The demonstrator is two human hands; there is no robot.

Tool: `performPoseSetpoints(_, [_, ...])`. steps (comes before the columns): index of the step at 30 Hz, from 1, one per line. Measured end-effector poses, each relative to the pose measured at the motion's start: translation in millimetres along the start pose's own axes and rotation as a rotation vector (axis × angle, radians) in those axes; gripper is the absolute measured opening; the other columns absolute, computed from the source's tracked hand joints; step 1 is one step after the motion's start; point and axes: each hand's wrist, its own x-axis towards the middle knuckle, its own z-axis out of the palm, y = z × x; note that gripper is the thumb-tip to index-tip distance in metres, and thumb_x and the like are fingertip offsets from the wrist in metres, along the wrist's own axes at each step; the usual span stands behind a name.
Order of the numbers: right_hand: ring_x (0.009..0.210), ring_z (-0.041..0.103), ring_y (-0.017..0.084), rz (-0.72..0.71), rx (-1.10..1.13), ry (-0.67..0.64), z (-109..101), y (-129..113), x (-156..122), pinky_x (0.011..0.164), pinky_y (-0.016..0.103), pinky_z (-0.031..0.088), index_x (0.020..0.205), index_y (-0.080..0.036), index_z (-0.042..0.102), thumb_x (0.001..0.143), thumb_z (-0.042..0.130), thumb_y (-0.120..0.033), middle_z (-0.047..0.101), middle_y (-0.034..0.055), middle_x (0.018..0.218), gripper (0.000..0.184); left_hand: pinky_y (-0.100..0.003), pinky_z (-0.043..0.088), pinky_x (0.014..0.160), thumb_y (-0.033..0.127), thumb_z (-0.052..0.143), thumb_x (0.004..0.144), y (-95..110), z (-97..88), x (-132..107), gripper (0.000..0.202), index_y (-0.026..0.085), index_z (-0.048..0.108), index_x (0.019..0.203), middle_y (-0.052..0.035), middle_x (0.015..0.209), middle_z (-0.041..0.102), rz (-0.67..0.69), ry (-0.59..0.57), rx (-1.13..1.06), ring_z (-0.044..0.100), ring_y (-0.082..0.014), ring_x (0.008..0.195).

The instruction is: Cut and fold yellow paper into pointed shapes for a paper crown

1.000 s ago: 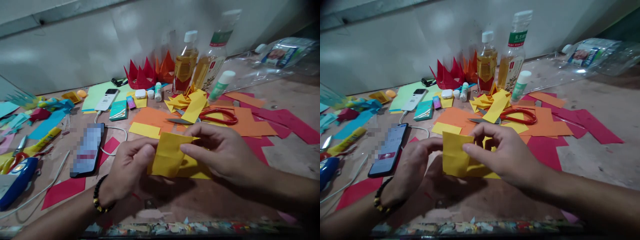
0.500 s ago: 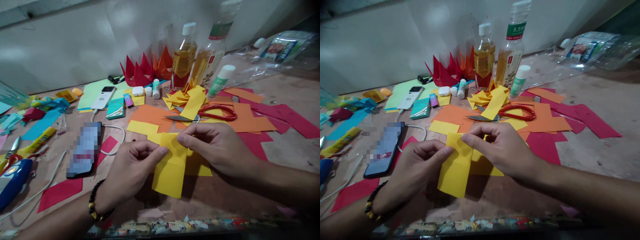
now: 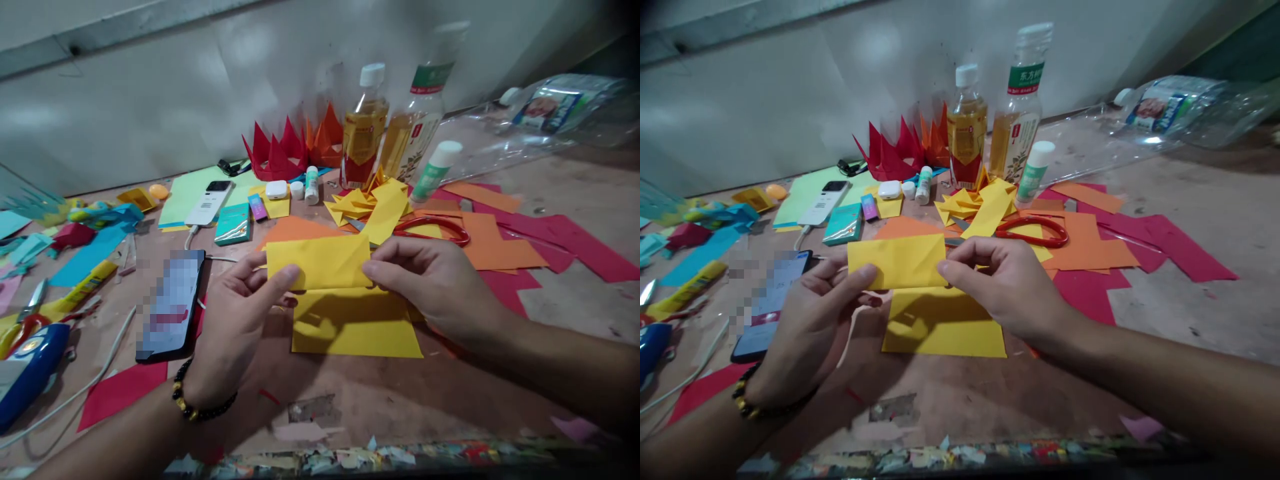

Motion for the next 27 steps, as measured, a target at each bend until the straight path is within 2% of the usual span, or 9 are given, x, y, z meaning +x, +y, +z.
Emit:
performPoseSetpoints(3, [0.058,0.047,0.006,-0.016,0.013,-0.021,1,-1,-1,0.049,0.015,0.036,0.074,-0.024,0.081,0.078,0.092,-0.028,0.063,-0.0052,0.066,0.013,-0.023,0.063,0.072,0.047,0.095,0.083,-3,1.6,0,0.037,0.025,0.084,0.110,-0.0036,0.102,0.085,-0.017,-0.072,-0.057,0.077,-0.0150,0.078])
performPoseSetpoints(6, [0.059,0.049,0.006,-0.011,0.042,-0.046,4,-3,-6,0.051,0.015,0.039,0.076,-0.024,0.080,0.079,0.090,-0.026,0.063,-0.0055,0.067,0.011,-0.021,0.062,0.072,0.048,0.097,0.080,-4,5.0,-5,0.032,0.021,0.088,0.094,-0.0062,0.094,0.086,-0.051,-0.133,0.032,0.079,-0.0170,0.081])
performPoseSetpoints(8, [0.061,0.054,0.008,0.017,0.048,-0.065,4,-3,-8,0.053,0.016,0.043,0.075,-0.023,0.077,0.078,0.091,-0.026,0.064,-0.0050,0.069,0.014,-0.017,0.060,0.071,0.045,0.094,0.085,-5,5.6,-6,0.024,0.022,0.088,0.085,-0.0045,0.087,0.086,-0.013,-0.077,0.110,0.078,-0.0144,0.079])
performPoseSetpoints(12, [0.058,0.055,0.009,0.073,0.007,-0.082,0,3,-6,0.050,0.018,0.042,0.074,-0.021,0.068,0.079,0.089,-0.034,0.062,-0.0046,0.068,0.025,-0.016,0.059,0.070,0.048,0.081,0.098,-4,2.2,-1,0.029,0.024,0.087,0.083,-0.0022,0.087,0.086,0.109,0.015,0.174,0.077,-0.0120,0.076])
performPoseSetpoints(17, [0.054,0.055,0.012,-0.022,-0.141,-0.087,-5,11,-2,0.046,0.023,0.042,0.078,-0.021,0.064,0.091,0.075,-0.041,0.062,-0.0027,0.068,0.026,-0.016,0.057,0.064,0.045,0.084,0.094,-2,-0.3,10,0.023,0.023,0.084,0.089,0.0002,0.085,0.084,0.173,0.139,-0.005,0.078,-0.0122,0.078])
performPoseSetpoints(19, [0.053,0.054,0.012,-0.155,-0.239,-0.072,-5,10,-2,0.047,0.023,0.041,0.078,-0.021,0.062,0.095,0.071,-0.037,0.062,-0.0031,0.067,0.025,-0.018,0.059,0.066,0.047,0.088,0.090,0,1.7,11,0.027,0.021,0.083,0.094,-0.0001,0.088,0.084,0.168,0.196,-0.110,0.078,-0.0130,0.080])
performPoseSetpoints(21, [0.059,0.057,0.012,-0.425,-0.415,-0.063,-6,8,-3,0.053,0.024,0.043,0.079,-0.022,0.062,0.096,0.072,-0.030,0.066,-0.0028,0.071,0.022,-0.022,0.063,0.072,0.055,0.087,0.088,1,5.7,9,0.040,0.019,0.080,0.105,-0.0030,0.098,0.085,0.122,0.222,-0.192,0.080,-0.0153,0.083])
performPoseSetpoints(24, [0.076,0.066,0.016,-0.778,-0.644,-0.153,-9,5,-5,0.070,0.030,0.048,0.084,-0.021,0.069,0.090,0.078,-0.025,0.075,-0.0008,0.083,0.012,-0.033,0.066,0.086,0.065,0.081,0.091,1,13.2,0,0.058,0.021,0.071,0.127,-0.0097,0.126,0.082,-0.016,0.132,-0.242,0.082,-0.0243,0.104])
performPoseSetpoints(27, [0.082,0.069,0.018,-0.959,-0.822,-0.269,-12,5,-7,0.075,0.032,0.050,0.092,-0.018,0.071,0.096,0.074,-0.022,0.077,0.0031,0.087,0.006,-0.038,0.063,0.098,0.050,0.089,0.089,-1,17.4,-9,0.063,0.025,0.062,0.140,-0.0098,0.147,0.072,-0.072,0.033,-0.112,0.077,-0.0301,0.122])
